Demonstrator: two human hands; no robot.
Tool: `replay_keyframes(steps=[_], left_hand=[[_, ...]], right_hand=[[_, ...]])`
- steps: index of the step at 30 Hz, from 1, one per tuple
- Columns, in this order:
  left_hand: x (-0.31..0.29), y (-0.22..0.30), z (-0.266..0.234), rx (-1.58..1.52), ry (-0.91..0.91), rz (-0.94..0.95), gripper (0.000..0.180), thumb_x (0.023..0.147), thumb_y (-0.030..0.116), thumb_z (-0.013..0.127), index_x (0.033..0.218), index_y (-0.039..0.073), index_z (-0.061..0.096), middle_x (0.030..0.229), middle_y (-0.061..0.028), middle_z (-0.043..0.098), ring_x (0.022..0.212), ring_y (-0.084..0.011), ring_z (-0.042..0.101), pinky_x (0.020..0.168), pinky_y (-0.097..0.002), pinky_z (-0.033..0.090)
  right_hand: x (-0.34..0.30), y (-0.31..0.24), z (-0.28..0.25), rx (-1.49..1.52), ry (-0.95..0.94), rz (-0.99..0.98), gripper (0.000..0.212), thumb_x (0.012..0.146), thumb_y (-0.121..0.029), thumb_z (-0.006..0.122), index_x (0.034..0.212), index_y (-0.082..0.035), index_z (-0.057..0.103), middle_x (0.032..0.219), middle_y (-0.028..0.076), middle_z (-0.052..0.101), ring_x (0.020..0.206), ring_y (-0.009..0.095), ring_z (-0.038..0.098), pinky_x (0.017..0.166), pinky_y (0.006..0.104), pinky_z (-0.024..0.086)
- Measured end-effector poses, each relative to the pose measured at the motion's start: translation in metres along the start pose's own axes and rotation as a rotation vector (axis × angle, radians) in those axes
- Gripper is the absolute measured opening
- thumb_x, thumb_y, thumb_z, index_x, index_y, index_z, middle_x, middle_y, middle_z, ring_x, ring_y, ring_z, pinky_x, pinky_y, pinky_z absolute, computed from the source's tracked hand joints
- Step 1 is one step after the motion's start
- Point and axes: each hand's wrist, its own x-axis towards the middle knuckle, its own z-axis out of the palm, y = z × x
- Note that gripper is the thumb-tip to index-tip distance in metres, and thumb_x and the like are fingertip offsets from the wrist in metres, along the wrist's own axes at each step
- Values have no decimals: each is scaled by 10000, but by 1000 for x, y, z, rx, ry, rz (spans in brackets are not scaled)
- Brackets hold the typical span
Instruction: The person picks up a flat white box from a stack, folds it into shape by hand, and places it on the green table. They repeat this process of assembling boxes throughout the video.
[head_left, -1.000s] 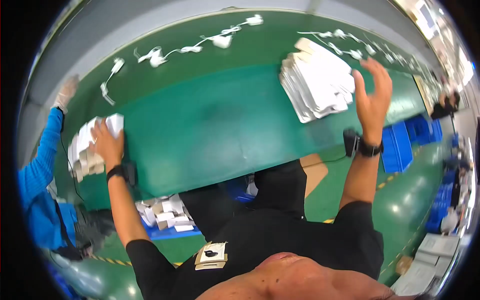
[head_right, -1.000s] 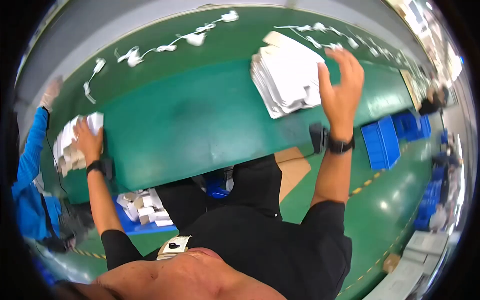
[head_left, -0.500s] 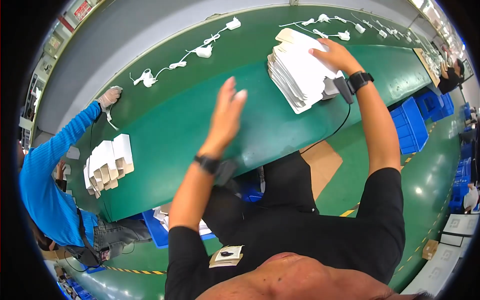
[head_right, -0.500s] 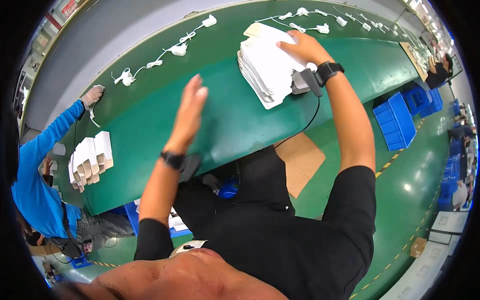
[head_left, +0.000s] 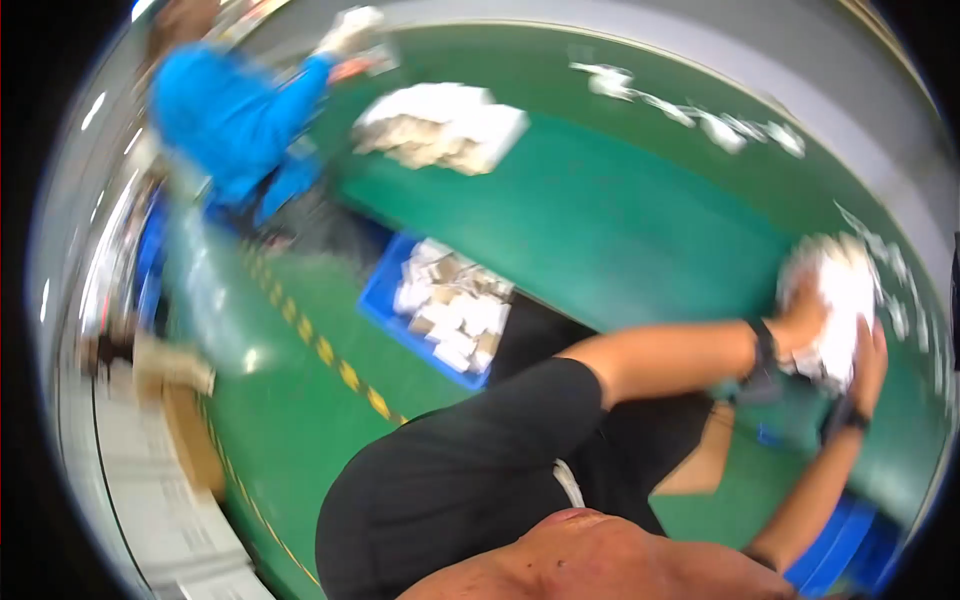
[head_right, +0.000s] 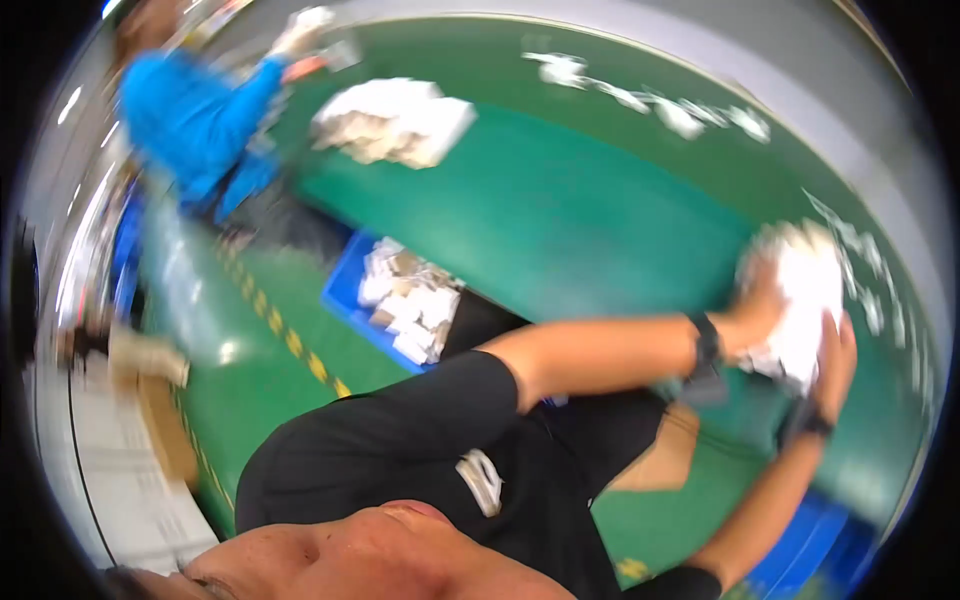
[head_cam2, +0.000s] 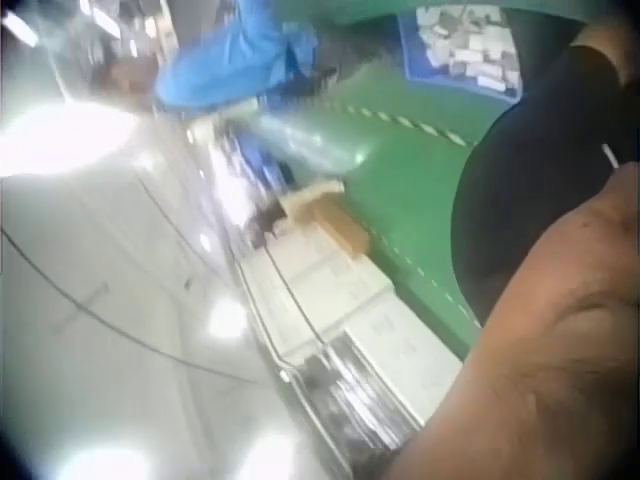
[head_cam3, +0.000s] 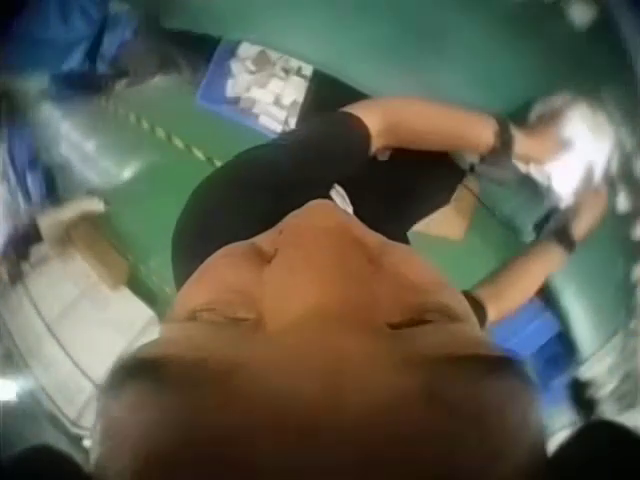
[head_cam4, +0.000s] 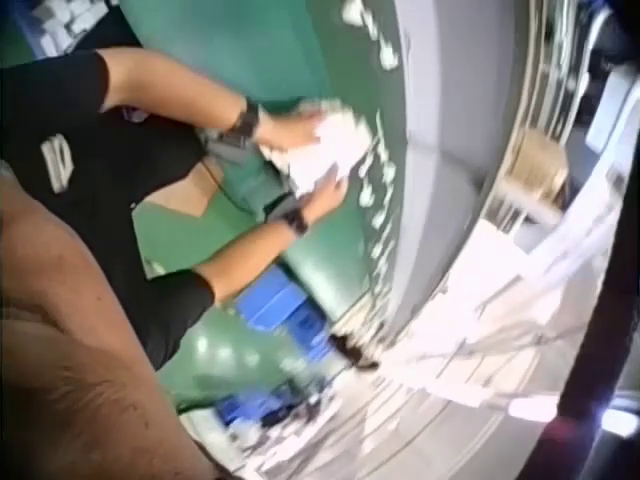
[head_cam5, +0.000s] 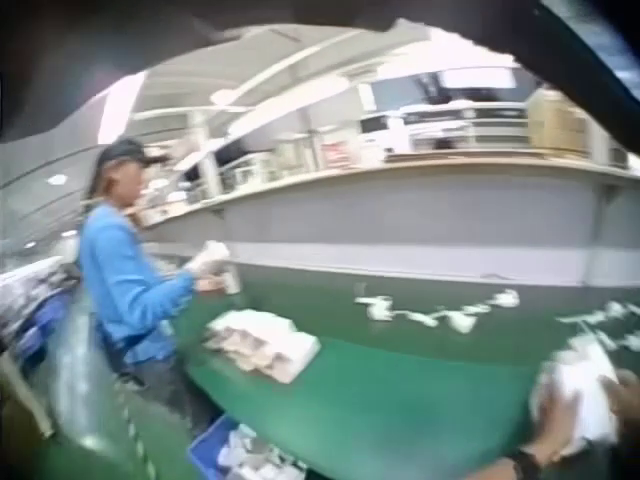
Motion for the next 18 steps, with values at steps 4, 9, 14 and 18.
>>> replay_keyframes(steps=[4, 9, 14, 18], left_hand=[[-32, 51, -24, -471, 32, -102, 781, 971, 305, 598, 1575, 57, 168, 1618, -271, 159, 1507, -457, 205, 1219, -532, 214], [-55, 19, -102, -442, 298, 136, 583, 974, 282, 588, 1446, 51, 335, 1465, -235, 347, 1415, -444, 338, 1170, -506, 286], [-73, 20, -171, -700, 88, 237, 491, 983, 321, 640, 1360, 59, 465, 1352, -138, 487, 1293, -291, 480, 1085, -430, 403], [-92, 2, -232, -1362, -310, 129, 573, 1049, 378, 558, 1505, 75, 388, 1472, -114, 511, 1350, -222, 491, 1131, -371, 372]], right_hand=[[-12, 29, -97, -228, 178, 118, 304, 998, -284, 670, 1082, 8, 677, 940, 7, 668, 843, 107, 597, 729, 271, 484], [-5, -41, -39, -1005, 284, -53, 337, 999, -295, 656, 983, 41, 675, 845, 8, 640, 756, 130, 527, 692, 299, 446], [-31, -72, -55, -693, 370, -172, 373, 1033, -246, 586, 1160, 100, 645, 1064, 85, 694, 924, 152, 626, 834, 315, 511], [-78, -104, 125, -324, 310, -228, 345, 1083, -209, 468, 1242, 54, 623, 1157, 101, 680, 1043, 215, 632, 928, 367, 508]])
